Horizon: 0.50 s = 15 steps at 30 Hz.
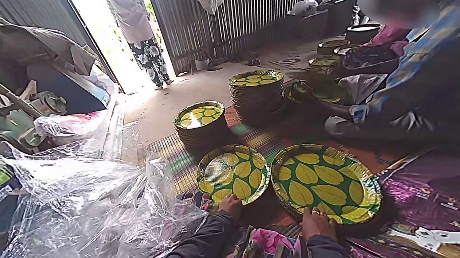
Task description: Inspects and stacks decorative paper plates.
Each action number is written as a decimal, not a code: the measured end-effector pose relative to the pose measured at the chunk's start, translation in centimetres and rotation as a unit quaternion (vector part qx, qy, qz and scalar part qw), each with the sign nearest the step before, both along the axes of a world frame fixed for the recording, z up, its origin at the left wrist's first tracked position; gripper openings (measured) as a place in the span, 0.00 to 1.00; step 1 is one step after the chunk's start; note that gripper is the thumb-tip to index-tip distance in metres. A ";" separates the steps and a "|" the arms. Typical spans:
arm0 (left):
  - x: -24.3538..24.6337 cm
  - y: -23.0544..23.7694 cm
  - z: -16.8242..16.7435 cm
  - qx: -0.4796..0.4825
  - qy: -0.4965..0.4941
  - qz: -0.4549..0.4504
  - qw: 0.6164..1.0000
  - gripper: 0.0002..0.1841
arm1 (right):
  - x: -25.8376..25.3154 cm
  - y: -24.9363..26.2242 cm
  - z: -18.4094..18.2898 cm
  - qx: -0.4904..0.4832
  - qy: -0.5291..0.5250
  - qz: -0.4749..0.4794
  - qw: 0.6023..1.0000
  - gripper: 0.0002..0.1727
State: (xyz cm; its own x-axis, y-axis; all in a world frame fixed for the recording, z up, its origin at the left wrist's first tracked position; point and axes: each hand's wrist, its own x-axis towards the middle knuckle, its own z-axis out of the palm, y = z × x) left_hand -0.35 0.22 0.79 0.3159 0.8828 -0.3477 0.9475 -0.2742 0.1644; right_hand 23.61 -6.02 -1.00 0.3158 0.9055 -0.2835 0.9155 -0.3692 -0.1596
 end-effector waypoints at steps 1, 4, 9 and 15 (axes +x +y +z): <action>0.0 0.0 0.1 -0.001 -0.003 0.003 1.000 0.20 | 0.0 0.0 0.0 -0.002 -0.001 0.000 1.000 0.37; 0.0 -0.1 0.1 -0.003 -0.006 0.006 1.000 0.20 | 0.0 0.0 -0.1 0.000 -0.002 -0.002 1.000 0.37; -0.1 0.0 0.0 -0.002 -0.011 0.005 1.000 0.20 | -0.1 0.1 -0.1 -0.004 -0.006 -0.003 1.000 0.37; -0.1 0.0 -0.2 0.003 -0.016 0.004 1.000 0.20 | -0.1 0.0 0.0 -0.001 -0.004 -0.001 1.000 0.37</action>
State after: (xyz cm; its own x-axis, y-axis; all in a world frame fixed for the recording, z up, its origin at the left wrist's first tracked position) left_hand -0.49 0.25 0.62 0.3190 0.8878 -0.3319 0.9442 -0.2671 0.1928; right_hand 23.50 -6.04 -0.97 0.3202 0.9041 -0.2829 0.9160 -0.3717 -0.1511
